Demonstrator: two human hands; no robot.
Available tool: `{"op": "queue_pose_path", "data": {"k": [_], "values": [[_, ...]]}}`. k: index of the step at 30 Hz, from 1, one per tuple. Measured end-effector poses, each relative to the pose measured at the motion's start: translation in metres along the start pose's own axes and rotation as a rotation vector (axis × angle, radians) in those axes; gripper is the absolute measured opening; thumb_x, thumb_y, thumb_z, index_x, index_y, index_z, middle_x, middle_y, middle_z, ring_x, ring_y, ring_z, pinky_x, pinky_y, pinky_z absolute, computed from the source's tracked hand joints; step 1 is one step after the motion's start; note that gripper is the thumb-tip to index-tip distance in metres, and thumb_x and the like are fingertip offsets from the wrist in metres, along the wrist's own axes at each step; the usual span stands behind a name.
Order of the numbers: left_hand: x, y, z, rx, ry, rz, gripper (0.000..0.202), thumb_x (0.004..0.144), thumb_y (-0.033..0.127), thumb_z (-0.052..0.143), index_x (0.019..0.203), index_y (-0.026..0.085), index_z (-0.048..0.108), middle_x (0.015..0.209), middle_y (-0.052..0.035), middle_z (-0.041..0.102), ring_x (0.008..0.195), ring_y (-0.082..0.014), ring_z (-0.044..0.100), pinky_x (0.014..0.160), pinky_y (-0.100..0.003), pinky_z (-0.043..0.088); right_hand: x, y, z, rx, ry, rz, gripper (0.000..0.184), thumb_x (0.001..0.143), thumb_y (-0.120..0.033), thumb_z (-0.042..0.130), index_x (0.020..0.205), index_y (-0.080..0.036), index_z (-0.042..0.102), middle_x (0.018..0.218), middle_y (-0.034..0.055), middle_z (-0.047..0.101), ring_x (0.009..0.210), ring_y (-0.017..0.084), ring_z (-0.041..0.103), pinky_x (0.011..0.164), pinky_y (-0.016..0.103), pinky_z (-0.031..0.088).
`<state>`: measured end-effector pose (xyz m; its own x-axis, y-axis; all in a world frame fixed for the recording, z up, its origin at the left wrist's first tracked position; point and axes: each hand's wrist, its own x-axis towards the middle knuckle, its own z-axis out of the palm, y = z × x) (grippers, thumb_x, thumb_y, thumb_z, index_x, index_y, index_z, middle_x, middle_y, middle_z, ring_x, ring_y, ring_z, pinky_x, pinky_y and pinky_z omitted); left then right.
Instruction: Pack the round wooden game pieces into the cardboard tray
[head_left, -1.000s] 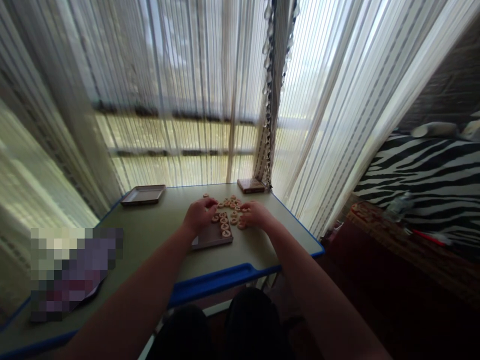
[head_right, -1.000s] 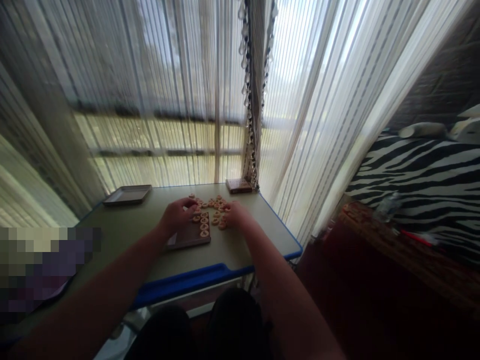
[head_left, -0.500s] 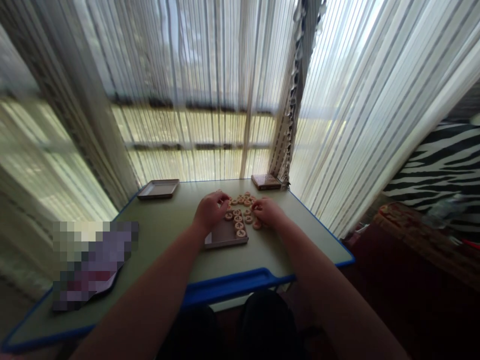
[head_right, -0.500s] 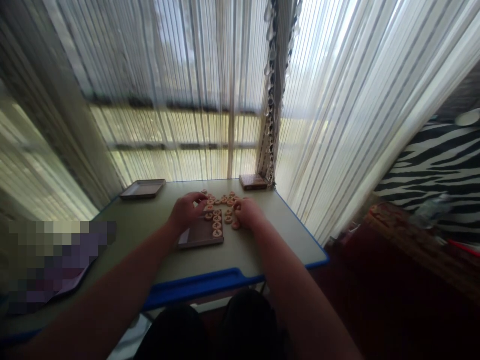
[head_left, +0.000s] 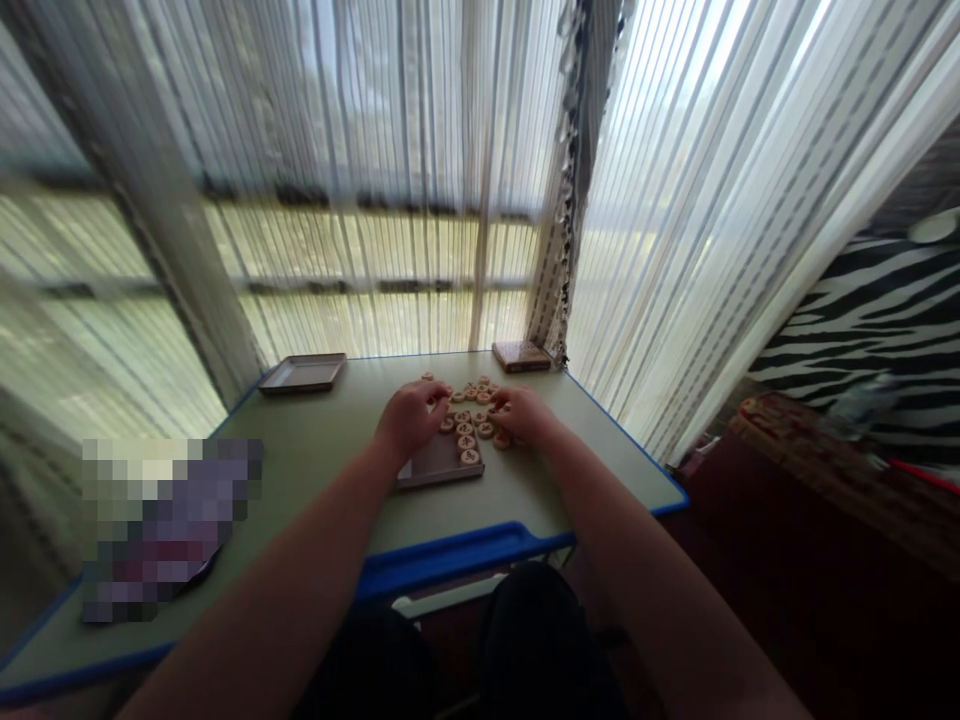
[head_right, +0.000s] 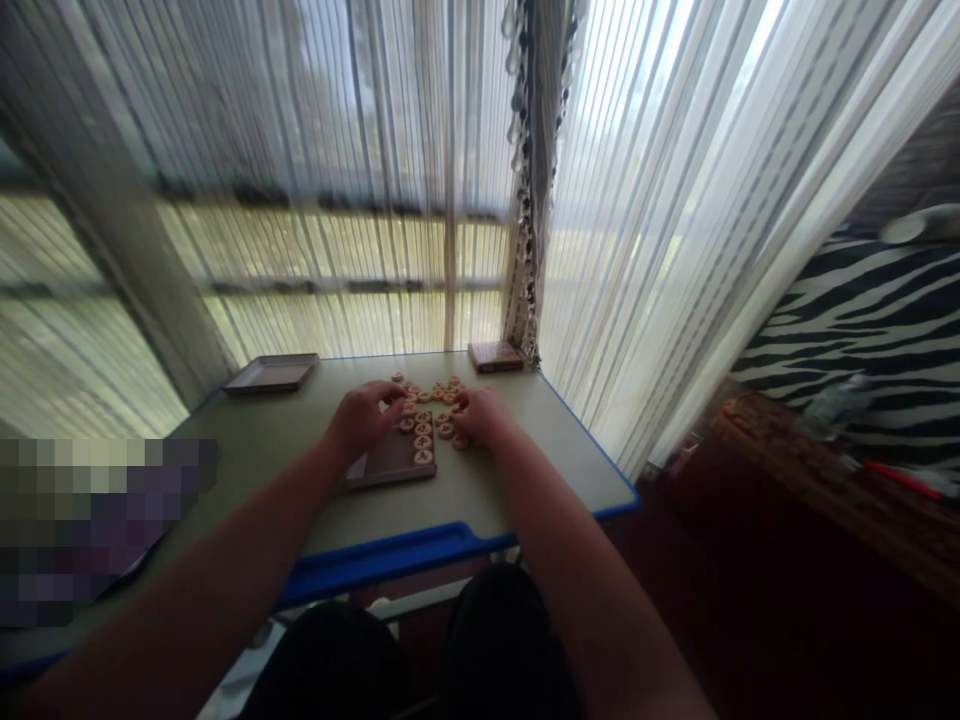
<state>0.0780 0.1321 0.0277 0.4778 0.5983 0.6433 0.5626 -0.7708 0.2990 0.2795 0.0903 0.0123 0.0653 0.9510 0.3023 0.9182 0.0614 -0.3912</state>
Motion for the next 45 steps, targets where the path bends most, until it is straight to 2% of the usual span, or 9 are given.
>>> {"op": "queue_pose_path", "data": {"k": [3, 9, 12, 19, 25, 35, 40, 45], "values": [[-0.001, 0.001, -0.001, 0.002, 0.005, 0.014, 0.018, 0.074, 0.022, 0.048, 0.081, 0.017, 0.064, 0.083, -0.0049, 0.067, 0.081, -0.0196, 0.06, 0.078, -0.032, 0.046, -0.001, 0.0, -0.001, -0.024, 0.019, -0.031, 0.026, 0.067, -0.033, 0.061, 0.088, -0.021, 0.068, 0.085, 0.002, 0.068, 0.085, 0.019, 0.056, 0.076, 0.026, 0.041], [-0.001, 0.004, -0.003, 0.035, -0.004, 0.041, 0.018, 0.074, 0.021, 0.048, 0.08, 0.017, 0.064, 0.082, -0.0054, 0.066, 0.081, -0.0203, 0.059, 0.077, -0.032, 0.045, -0.002, 0.003, 0.0, -0.101, -0.017, -0.036, 0.033, 0.067, -0.036, 0.06, 0.095, -0.02, 0.068, 0.085, 0.0042, 0.068, 0.085, 0.021, 0.056, 0.078, 0.029, 0.04], [-0.001, 0.004, -0.002, 0.035, -0.01, 0.044, 0.017, 0.074, 0.022, 0.047, 0.079, 0.017, 0.063, 0.081, -0.0053, 0.066, 0.08, -0.0199, 0.059, 0.076, -0.031, 0.045, -0.001, 0.005, 0.002, -0.12, -0.015, -0.042, 0.03, 0.069, -0.034, 0.058, 0.093, -0.02, 0.069, 0.085, 0.0044, 0.068, 0.086, 0.022, 0.056, 0.079, 0.03, 0.04], [-0.001, 0.003, 0.0, 0.027, -0.012, 0.062, 0.019, 0.074, 0.023, 0.047, 0.08, 0.017, 0.063, 0.079, -0.0054, 0.066, 0.078, -0.0199, 0.058, 0.075, -0.032, 0.045, 0.0, 0.007, 0.003, -0.065, 0.031, -0.043, 0.03, 0.068, -0.031, 0.06, 0.095, -0.019, 0.067, 0.088, 0.0036, 0.068, 0.085, 0.019, 0.058, 0.079, 0.027, 0.04], [-0.002, 0.004, -0.001, 0.007, -0.018, 0.056, 0.018, 0.075, 0.023, 0.047, 0.079, 0.017, 0.063, 0.079, -0.0053, 0.066, 0.079, -0.0199, 0.059, 0.075, -0.032, 0.044, -0.001, 0.006, 0.002, -0.093, 0.001, -0.061, 0.02, 0.07, -0.029, 0.057, 0.082, -0.019, 0.069, 0.08, 0.004, 0.068, 0.078, 0.018, 0.06, 0.076, 0.027, 0.041], [-0.001, 0.004, -0.001, 0.004, -0.029, 0.054, 0.017, 0.074, 0.022, 0.048, 0.079, 0.016, 0.063, 0.079, -0.0055, 0.065, 0.077, -0.0198, 0.058, 0.072, -0.031, 0.044, -0.001, 0.01, 0.005, -0.025, 0.027, -0.081, 0.023, 0.068, -0.027, 0.058, 0.087, -0.019, 0.068, 0.083, 0.0048, 0.068, 0.08, 0.02, 0.06, 0.075, 0.029, 0.043], [0.0, 0.004, -0.001, -0.004, -0.023, 0.049, 0.018, 0.074, 0.022, 0.048, 0.08, 0.016, 0.064, 0.08, -0.0061, 0.066, 0.078, -0.0202, 0.059, 0.072, -0.031, 0.044, 0.0, 0.011, 0.009, -0.063, 0.064, -0.095, 0.021, 0.068, -0.027, 0.059, 0.085, -0.019, 0.068, 0.082, 0.0059, 0.068, 0.08, 0.021, 0.058, 0.075, 0.032, 0.042], [0.0, 0.005, -0.001, -0.049, -0.012, 0.038, 0.02, 0.076, 0.026, 0.049, 0.082, 0.016, 0.065, 0.08, -0.0057, 0.066, 0.076, -0.0189, 0.059, 0.072, -0.029, 0.044, -0.003, 0.001, 0.004, 0.012, 0.194, -0.161, 0.026, 0.065, -0.021, 0.061, 0.089, -0.017, 0.065, 0.086, 0.0053, 0.066, 0.083, 0.021, 0.055, 0.079, 0.033, 0.041]]}}
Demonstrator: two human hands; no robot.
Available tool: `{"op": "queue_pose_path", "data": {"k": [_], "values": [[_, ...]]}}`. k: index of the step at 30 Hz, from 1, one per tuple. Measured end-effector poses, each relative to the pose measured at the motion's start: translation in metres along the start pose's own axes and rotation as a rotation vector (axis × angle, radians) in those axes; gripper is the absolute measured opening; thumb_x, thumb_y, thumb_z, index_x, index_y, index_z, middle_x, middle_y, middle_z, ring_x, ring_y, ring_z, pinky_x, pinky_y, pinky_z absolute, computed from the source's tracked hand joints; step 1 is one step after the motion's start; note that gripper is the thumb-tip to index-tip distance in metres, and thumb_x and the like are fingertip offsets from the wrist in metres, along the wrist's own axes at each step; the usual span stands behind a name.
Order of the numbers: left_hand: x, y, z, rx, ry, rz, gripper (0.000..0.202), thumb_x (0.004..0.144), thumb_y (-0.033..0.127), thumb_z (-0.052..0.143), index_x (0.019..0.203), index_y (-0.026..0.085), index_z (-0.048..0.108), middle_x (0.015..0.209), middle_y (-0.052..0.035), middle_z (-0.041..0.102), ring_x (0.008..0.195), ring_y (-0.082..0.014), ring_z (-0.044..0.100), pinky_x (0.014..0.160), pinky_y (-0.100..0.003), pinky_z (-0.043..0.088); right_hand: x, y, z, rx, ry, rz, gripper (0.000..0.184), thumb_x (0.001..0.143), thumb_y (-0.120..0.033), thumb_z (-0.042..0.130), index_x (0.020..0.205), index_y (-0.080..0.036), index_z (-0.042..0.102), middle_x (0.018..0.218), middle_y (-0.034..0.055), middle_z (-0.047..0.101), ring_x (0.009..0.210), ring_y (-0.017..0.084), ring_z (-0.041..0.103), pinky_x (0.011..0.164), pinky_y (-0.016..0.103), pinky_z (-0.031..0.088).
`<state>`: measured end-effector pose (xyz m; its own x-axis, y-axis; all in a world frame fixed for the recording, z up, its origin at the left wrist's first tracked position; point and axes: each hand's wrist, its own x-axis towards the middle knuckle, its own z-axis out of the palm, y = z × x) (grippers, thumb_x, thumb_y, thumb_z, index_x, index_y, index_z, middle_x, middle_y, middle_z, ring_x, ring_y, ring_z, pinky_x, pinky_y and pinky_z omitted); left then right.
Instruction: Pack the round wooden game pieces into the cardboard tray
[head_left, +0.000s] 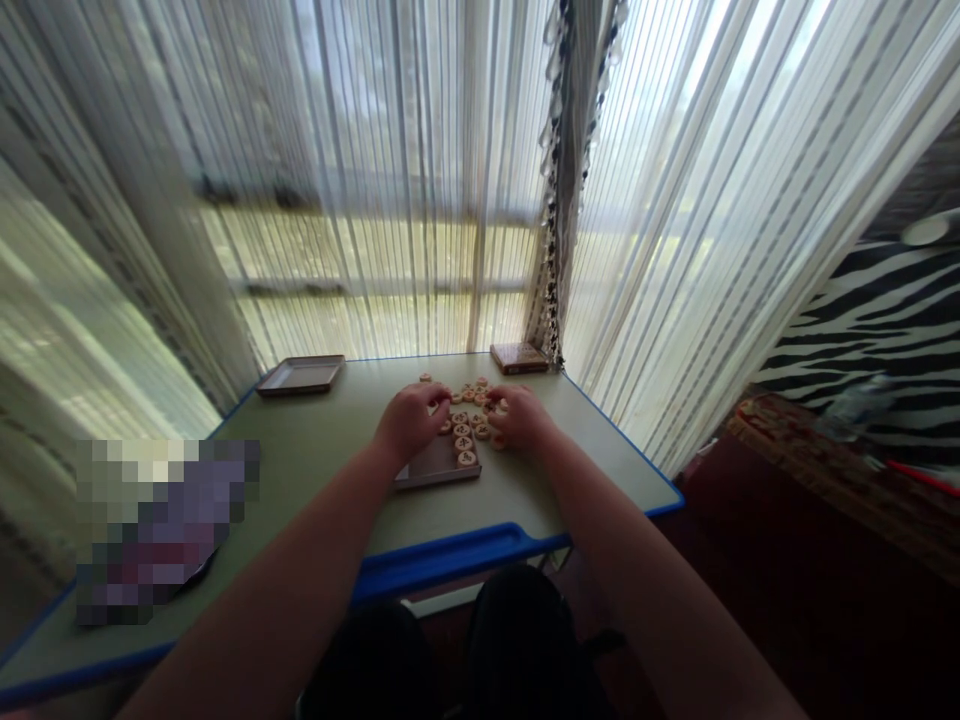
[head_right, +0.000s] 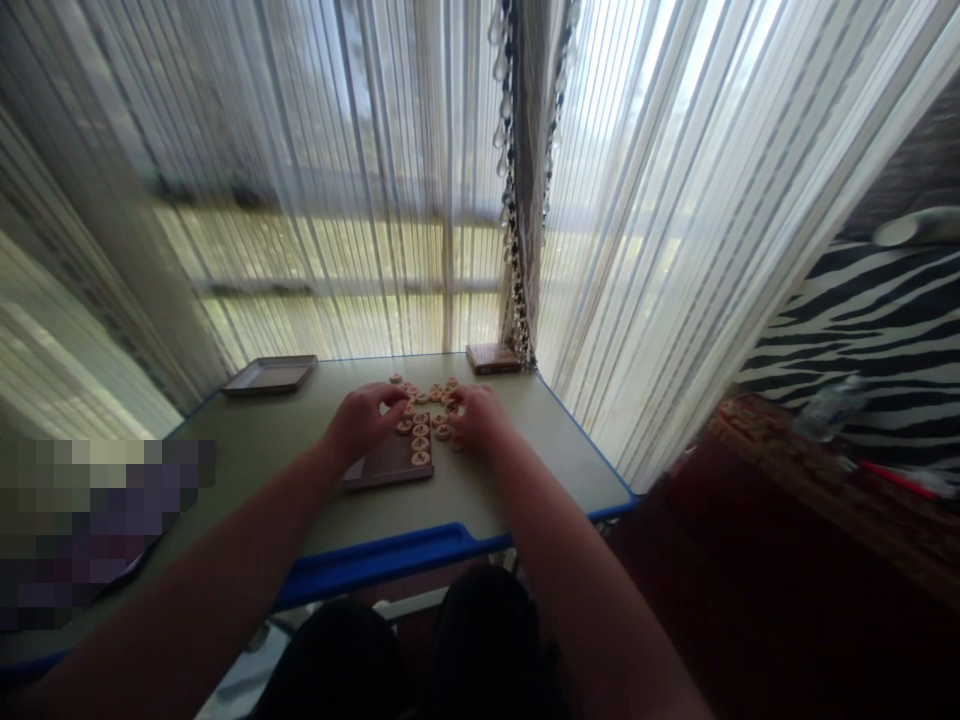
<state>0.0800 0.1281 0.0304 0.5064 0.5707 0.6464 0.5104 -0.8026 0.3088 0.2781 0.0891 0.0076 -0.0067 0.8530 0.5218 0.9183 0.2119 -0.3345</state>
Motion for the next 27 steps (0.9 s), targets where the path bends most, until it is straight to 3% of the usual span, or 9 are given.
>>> {"op": "queue_pose_path", "data": {"k": [3, 7, 12, 19, 22, 27], "values": [[0.0, 0.002, -0.001, -0.06, -0.002, -0.033, 0.025, 0.076, 0.034, 0.05, 0.083, 0.017, 0.068, 0.081, -0.005, 0.068, 0.07, -0.0167, 0.059, 0.069, -0.027, 0.044, -0.002, -0.013, -0.004, 0.062, 0.103, -0.078, 0.021, 0.066, -0.022, 0.062, 0.086, -0.018, 0.064, 0.087, 0.0039, 0.066, 0.084, 0.019, 0.054, 0.081, 0.032, 0.04], [0.001, 0.003, -0.001, -0.154, -0.092, -0.083, 0.032, 0.075, 0.042, 0.052, 0.087, 0.018, 0.069, 0.081, -0.0039, 0.069, 0.065, -0.0153, 0.059, 0.063, -0.025, 0.044, -0.006, -0.026, -0.006, 0.134, 0.188, -0.186, 0.015, 0.067, -0.025, 0.064, 0.08, -0.018, 0.062, 0.083, 0.0029, 0.065, 0.081, 0.018, 0.053, 0.08, 0.031, 0.039], [0.001, 0.004, 0.002, -0.324, -0.171, -0.101, 0.031, 0.075, 0.039, 0.053, 0.089, 0.017, 0.07, 0.08, -0.0043, 0.07, 0.071, -0.0167, 0.062, 0.066, -0.025, 0.045, -0.008, -0.03, -0.004, 0.191, 0.211, -0.208, 0.014, 0.068, -0.027, 0.064, 0.079, -0.019, 0.06, 0.082, 0.003, 0.063, 0.082, 0.018, 0.053, 0.08, 0.031, 0.04], [0.002, 0.001, 0.006, -0.634, -0.194, -0.266, 0.034, 0.068, 0.037, 0.061, 0.088, 0.012, 0.068, 0.084, -0.0078, 0.069, 0.077, -0.02, 0.063, 0.07, -0.029, 0.048, -0.009, -0.03, -0.002, 0.242, 0.202, -0.205, 0.015, 0.067, -0.028, 0.065, 0.079, -0.02, 0.058, 0.082, 0.003, 0.062, 0.088, 0.019, 0.053, 0.083, 0.033, 0.039], [0.003, 0.004, 0.001, -0.652, -0.174, -0.34, 0.033, 0.066, 0.036, 0.062, 0.086, 0.011, 0.068, 0.081, -0.0079, 0.069, 0.076, -0.0207, 0.063, 0.07, -0.03, 0.048, -0.01, -0.033, -0.004, 0.243, 0.187, -0.205, 0.018, 0.067, -0.027, 0.064, 0.082, -0.02, 0.058, 0.085, 0.0036, 0.062, 0.087, 0.018, 0.053, 0.082, 0.032, 0.04], [0.004, 0.007, -0.005, -0.648, -0.14, -0.35, 0.031, 0.065, 0.036, 0.063, 0.083, 0.012, 0.069, 0.078, -0.007, 0.069, 0.074, -0.0203, 0.063, 0.07, -0.031, 0.048, -0.011, -0.034, -0.005, 0.26, 0.18, -0.177, 0.019, 0.068, -0.027, 0.064, 0.086, -0.021, 0.06, 0.089, 0.0044, 0.061, 0.089, 0.019, 0.052, 0.081, 0.031, 0.041]]}}
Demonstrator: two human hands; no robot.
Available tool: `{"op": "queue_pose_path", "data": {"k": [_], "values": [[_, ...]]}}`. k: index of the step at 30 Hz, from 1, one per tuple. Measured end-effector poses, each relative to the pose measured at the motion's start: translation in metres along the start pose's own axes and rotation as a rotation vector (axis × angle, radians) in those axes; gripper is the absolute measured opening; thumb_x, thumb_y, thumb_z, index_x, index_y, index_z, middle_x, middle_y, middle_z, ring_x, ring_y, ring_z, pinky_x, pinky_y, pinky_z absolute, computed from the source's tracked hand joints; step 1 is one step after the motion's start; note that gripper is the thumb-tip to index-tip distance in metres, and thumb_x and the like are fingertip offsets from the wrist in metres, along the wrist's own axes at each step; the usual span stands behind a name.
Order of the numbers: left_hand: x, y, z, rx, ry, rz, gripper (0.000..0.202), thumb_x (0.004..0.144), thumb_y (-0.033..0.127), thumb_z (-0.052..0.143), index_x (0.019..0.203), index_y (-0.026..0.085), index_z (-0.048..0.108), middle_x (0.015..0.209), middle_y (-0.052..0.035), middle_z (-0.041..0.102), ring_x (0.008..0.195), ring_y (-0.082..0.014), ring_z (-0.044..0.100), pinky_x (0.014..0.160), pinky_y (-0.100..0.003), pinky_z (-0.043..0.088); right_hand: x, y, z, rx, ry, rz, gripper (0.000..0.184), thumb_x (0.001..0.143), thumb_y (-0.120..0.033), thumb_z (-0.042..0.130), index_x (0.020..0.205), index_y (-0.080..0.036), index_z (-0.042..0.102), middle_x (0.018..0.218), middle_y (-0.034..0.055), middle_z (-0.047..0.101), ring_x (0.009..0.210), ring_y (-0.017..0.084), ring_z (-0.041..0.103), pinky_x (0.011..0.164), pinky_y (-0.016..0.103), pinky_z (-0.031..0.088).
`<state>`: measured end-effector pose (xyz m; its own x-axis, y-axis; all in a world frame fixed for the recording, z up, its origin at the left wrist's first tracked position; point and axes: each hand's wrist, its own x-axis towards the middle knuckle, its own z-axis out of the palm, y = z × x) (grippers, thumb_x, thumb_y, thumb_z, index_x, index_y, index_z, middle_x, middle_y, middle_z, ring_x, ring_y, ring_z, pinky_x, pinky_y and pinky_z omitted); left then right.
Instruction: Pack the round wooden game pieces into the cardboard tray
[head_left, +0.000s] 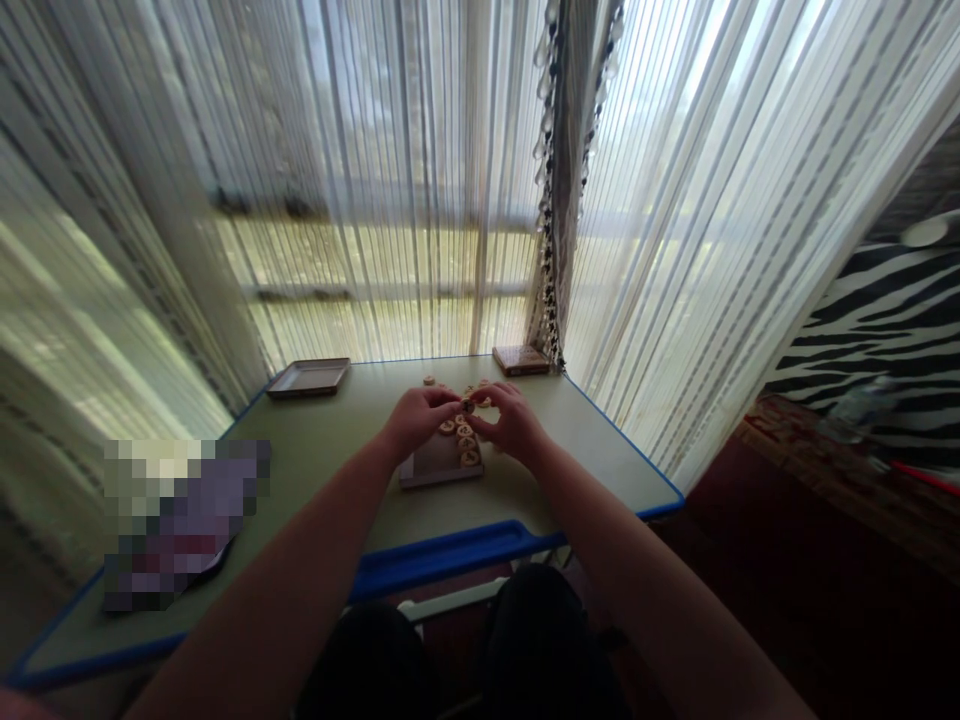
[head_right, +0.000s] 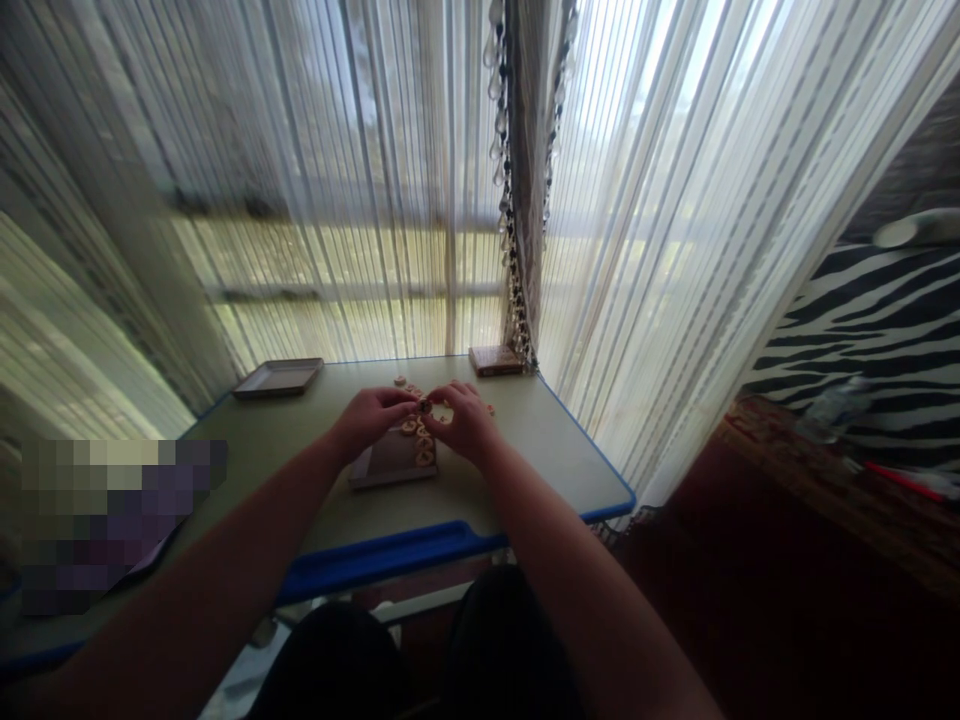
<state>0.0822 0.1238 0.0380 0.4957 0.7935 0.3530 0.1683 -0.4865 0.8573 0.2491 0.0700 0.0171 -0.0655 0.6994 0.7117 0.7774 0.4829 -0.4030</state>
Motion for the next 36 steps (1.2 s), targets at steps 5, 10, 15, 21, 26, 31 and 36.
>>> {"op": "queue_pose_path", "data": {"k": [5, 10, 15, 21, 26, 31, 36], "values": [[0.0, -0.002, 0.001, -0.028, -0.013, -0.037, 0.03, 0.063, 0.034, 0.066, 0.081, 0.01, 0.068, 0.079, -0.0081, 0.069, 0.074, -0.0199, 0.063, 0.069, -0.03, 0.048, 0.0, 0.0, 0.002, 0.019, 0.003, -0.013, 0.017, 0.069, -0.027, 0.063, 0.084, -0.02, 0.06, 0.086, 0.0037, 0.061, 0.085, 0.017, 0.053, 0.079, 0.03, 0.042], [0.001, -0.007, 0.0, -0.217, -0.063, -0.105, 0.044, 0.061, 0.033, 0.069, 0.098, 0.01, 0.063, 0.083, -0.0091, 0.068, 0.075, -0.0191, 0.063, 0.07, -0.032, 0.049, 0.0, -0.003, 0.001, 0.079, 0.024, -0.035, 0.017, 0.073, -0.028, 0.059, 0.088, -0.019, 0.061, 0.085, 0.0034, 0.062, 0.078, 0.015, 0.055, 0.075, 0.028, 0.043], [0.002, -0.006, -0.001, -0.287, -0.092, -0.125, 0.044, 0.056, 0.034, 0.073, 0.092, 0.009, 0.063, 0.082, -0.0095, 0.068, 0.078, -0.0203, 0.063, 0.074, -0.035, 0.049, 0.001, -0.005, 0.001, 0.124, 0.043, 0.036, 0.019, 0.075, -0.028, 0.056, 0.092, -0.02, 0.062, 0.086, 0.0038, 0.063, 0.072, 0.013, 0.055, 0.069, 0.026, 0.045], [0.0, -0.002, 0.001, -0.279, -0.052, -0.105, 0.044, 0.054, 0.032, 0.075, 0.087, 0.01, 0.057, 0.079, -0.0089, 0.067, 0.076, -0.019, 0.063, 0.072, -0.035, 0.05, 0.003, 0.0, 0.006, 0.325, 0.013, 0.173, 0.019, 0.074, -0.031, 0.056, 0.086, -0.018, 0.062, 0.077, 0.0033, 0.063, 0.063, 0.013, 0.055, 0.062, 0.027, 0.046], [0.0, -0.006, 0.004, -0.245, -0.062, -0.045, 0.039, 0.056, 0.03, 0.074, 0.083, 0.012, 0.053, 0.075, -0.005, 0.065, 0.072, -0.017, 0.062, 0.065, -0.032, 0.05, 0.005, 0.001, 0.01, 0.758, 0.004, 0.366, 0.025, 0.066, -0.033, 0.064, 0.086, -0.019, 0.059, 0.081, 0.0025, 0.065, 0.073, 0.014, 0.059, 0.065, 0.027, 0.047], [-0.001, -0.001, 0.004, -0.226, -0.087, -0.058, 0.047, 0.058, 0.028, 0.072, 0.099, 0.013, 0.055, 0.075, -0.0041, 0.065, 0.067, -0.0158, 0.062, 0.059, -0.029, 0.05, 0.007, 0.0, 0.008, 0.957, -0.005, 0.512, 0.031, 0.058, -0.03, 0.071, 0.082, -0.017, 0.058, 0.074, 0.001, 0.065, 0.065, 0.011, 0.058, 0.06, 0.025, 0.046], [-0.004, 0.005, 0.004, -0.159, -0.097, 0.008, 0.036, 0.064, 0.031, 0.067, 0.093, 0.01, 0.063, 0.084, -0.0089, 0.068, 0.076, -0.019, 0.063, 0.07, -0.034, 0.051, 0.007, 0.003, 0.005, 0.997, 0.034, 0.546, 0.03, 0.055, -0.028, 0.072, 0.078, -0.016, 0.058, 0.076, 0.0016, 0.065, 0.07, 0.012, 0.059, 0.064, 0.026, 0.047]]}}
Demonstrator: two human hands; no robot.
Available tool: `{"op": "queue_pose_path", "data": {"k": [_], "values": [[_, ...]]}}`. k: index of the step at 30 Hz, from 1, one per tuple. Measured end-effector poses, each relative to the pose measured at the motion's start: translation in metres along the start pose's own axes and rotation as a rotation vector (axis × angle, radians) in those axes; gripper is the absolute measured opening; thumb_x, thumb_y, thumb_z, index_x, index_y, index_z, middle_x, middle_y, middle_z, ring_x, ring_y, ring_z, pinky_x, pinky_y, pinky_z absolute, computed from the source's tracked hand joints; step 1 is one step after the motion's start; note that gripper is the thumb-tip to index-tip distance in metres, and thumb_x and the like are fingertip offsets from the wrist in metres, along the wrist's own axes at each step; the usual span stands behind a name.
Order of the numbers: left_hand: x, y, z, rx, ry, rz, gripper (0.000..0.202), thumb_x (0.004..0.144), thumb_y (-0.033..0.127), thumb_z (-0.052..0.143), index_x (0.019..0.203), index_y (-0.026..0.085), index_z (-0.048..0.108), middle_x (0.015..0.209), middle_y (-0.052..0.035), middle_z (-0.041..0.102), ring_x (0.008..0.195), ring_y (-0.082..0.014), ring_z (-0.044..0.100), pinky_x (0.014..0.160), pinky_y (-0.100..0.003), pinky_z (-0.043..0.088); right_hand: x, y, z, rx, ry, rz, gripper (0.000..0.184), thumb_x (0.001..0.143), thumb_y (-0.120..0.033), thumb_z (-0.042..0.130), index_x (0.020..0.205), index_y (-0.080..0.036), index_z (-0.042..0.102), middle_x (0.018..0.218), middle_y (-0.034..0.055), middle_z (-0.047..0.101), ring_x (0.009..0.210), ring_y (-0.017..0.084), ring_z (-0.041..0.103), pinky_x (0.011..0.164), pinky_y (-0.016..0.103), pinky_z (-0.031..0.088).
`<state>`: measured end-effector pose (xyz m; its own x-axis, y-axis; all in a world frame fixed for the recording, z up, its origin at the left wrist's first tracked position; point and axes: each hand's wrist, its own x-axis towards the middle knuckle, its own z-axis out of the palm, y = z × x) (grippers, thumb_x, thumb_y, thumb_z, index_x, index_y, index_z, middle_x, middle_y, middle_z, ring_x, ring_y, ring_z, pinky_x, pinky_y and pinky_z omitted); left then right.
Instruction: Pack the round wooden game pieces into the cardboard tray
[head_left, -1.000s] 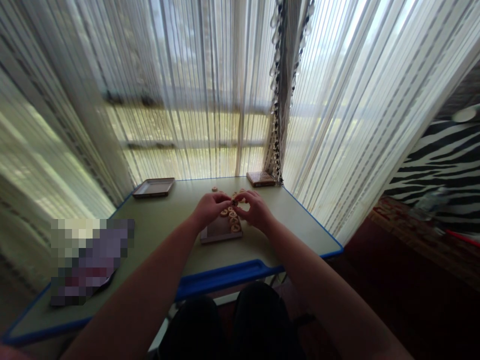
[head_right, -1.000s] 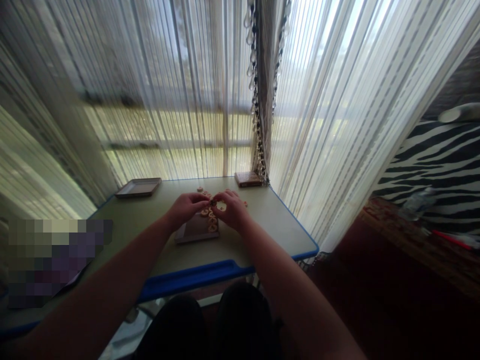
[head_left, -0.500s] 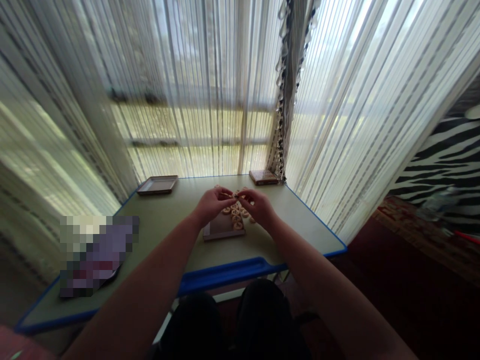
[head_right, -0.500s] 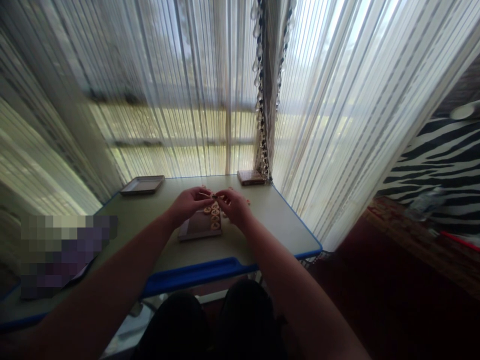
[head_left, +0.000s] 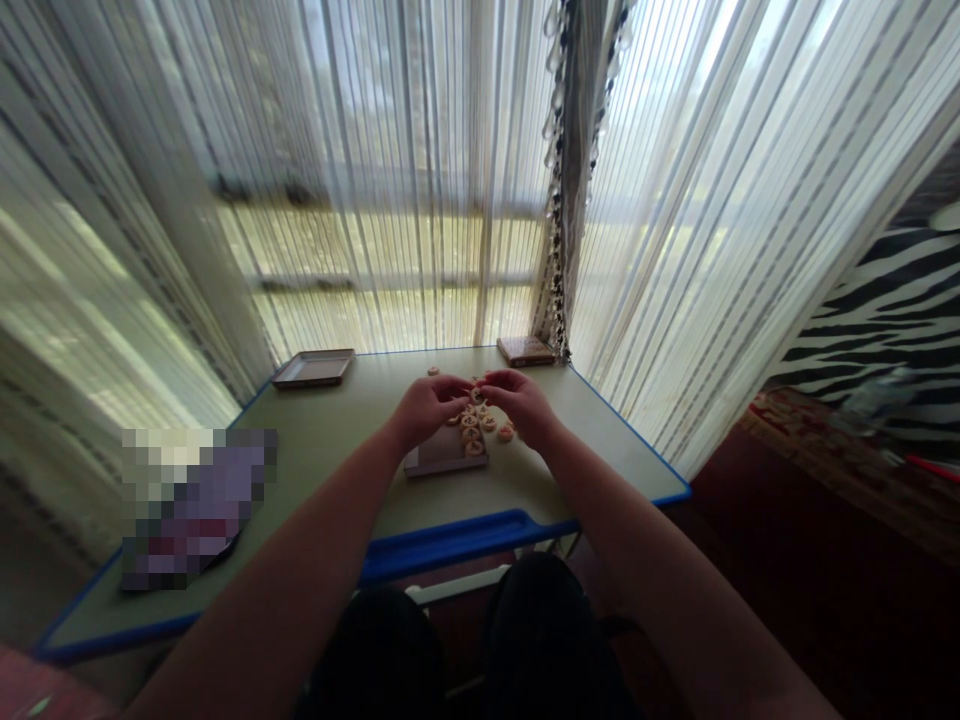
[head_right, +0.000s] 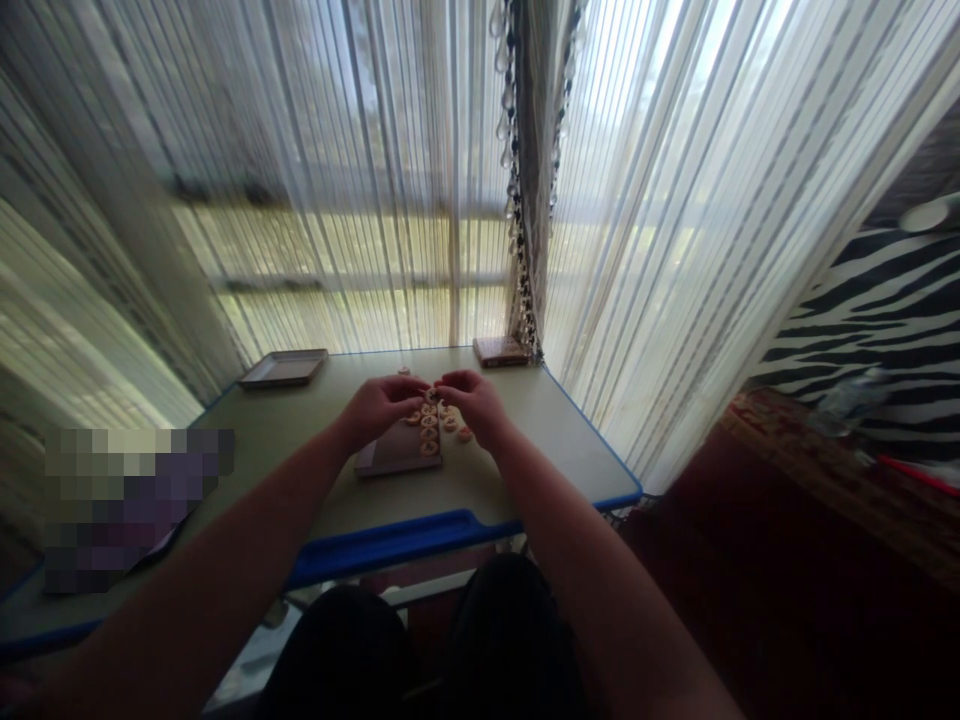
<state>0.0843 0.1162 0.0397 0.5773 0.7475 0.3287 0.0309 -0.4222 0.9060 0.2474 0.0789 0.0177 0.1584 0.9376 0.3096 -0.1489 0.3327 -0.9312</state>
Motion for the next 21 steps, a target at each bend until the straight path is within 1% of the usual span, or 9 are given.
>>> {"op": "queue_pose_path", "data": {"k": [3, 5, 8, 11, 15, 18, 19, 21], "values": [[0.0002, -0.001, 0.0006, 0.036, 0.022, 0.031, 0.035, 0.062, 0.031, 0.068, 0.089, 0.01, 0.065, 0.084, -0.0092, 0.068, 0.077, -0.0205, 0.063, 0.073, -0.036, 0.052, -0.0005, 0.0002, 0.0003, 0.005, -0.017, 0.015, 0.029, 0.053, -0.028, 0.073, 0.074, -0.016, 0.057, 0.075, 0.0004, 0.065, 0.071, 0.012, 0.059, 0.07, 0.029, 0.047], [0.0011, -0.0027, 0.0001, 0.031, 0.017, 0.031, 0.037, 0.062, 0.031, 0.068, 0.092, 0.01, 0.064, 0.084, -0.0091, 0.068, 0.077, -0.0203, 0.063, 0.072, -0.036, 0.052, -0.0004, 0.0002, 0.0012, 0.004, -0.013, 0.009, 0.03, 0.053, -0.029, 0.074, 0.073, -0.017, 0.056, 0.074, -0.0002, 0.064, 0.072, 0.013, 0.059, 0.073, 0.03, 0.047], [0.0027, -0.0048, -0.0013, 0.014, -0.008, 0.027, 0.042, 0.062, 0.03, 0.067, 0.1, 0.01, 0.063, 0.084, -0.0088, 0.069, 0.077, -0.0202, 0.064, 0.072, -0.036, 0.052, 0.0006, 0.0006, 0.0015, -0.014, -0.004, -0.009, 0.03, 0.053, -0.029, 0.074, 0.071, -0.017, 0.053, 0.071, -0.0017, 0.062, 0.072, 0.013, 0.059, 0.073, 0.03, 0.047], [0.0029, -0.0046, -0.0015, 0.029, -0.021, 0.055, 0.037, 0.063, 0.029, 0.067, 0.095, 0.01, 0.065, 0.087, -0.0096, 0.069, 0.08, -0.0206, 0.063, 0.074, -0.034, 0.051, 0.001, 0.0018, 0.0005, -0.042, -0.013, -0.04, 0.029, 0.054, -0.03, 0.073, 0.071, -0.018, 0.052, 0.07, -0.0029, 0.06, 0.071, 0.012, 0.058, 0.072, 0.029, 0.046], [0.002, -0.0032, -0.001, 0.081, -0.036, 0.062, 0.033, 0.064, 0.027, 0.066, 0.092, 0.009, 0.065, 0.082, -0.0106, 0.068, 0.072, -0.0182, 0.063, 0.064, -0.029, 0.05, -0.0002, 0.0038, -0.0008, -0.085, -0.042, -0.046, 0.025, 0.058, -0.03, 0.071, 0.072, -0.018, 0.054, 0.07, -0.0025, 0.06, 0.069, 0.012, 0.058, 0.071, 0.029, 0.046], [0.0031, -0.005, -0.0032, 0.121, -0.016, 0.038, 0.031, 0.064, 0.026, 0.066, 0.089, 0.008, 0.065, 0.081, -0.0112, 0.068, 0.066, -0.0163, 0.061, 0.058, -0.027, 0.048, -0.0015, 0.0054, -0.0001, -0.181, -0.053, -0.091, 0.022, 0.062, -0.032, 0.068, 0.075, -0.019, 0.056, 0.074, 0.0, 0.061, 0.072, 0.013, 0.058, 0.072, 0.03, 0.046], [0.0034, -0.0061, -0.0043, 0.126, 0.005, 0.037, 0.03, 0.064, 0.025, 0.066, 0.088, 0.008, 0.065, 0.08, -0.0111, 0.068, 0.066, -0.0159, 0.061, 0.058, -0.027, 0.048, -0.0024, 0.0059, 0.0005, -0.242, -0.058, -0.116, 0.023, 0.063, -0.032, 0.067, 0.078, -0.018, 0.056, 0.075, 0.0009, 0.062, 0.072, 0.014, 0.058, 0.07, 0.03, 0.046], [0.0034, -0.0081, -0.0065, 0.123, 0.038, 0.04, 0.029, 0.062, 0.025, 0.067, 0.085, 0.009, 0.065, 0.078, -0.0104, 0.067, 0.066, -0.0156, 0.061, 0.06, -0.027, 0.048, -0.0049, 0.0069, 0.0018, -0.432, -0.074, -0.218, 0.026, 0.064, -0.031, 0.065, 0.085, -0.018, 0.059, 0.078, 0.003, 0.062, 0.07, 0.015, 0.057, 0.067, 0.03, 0.046]]}}
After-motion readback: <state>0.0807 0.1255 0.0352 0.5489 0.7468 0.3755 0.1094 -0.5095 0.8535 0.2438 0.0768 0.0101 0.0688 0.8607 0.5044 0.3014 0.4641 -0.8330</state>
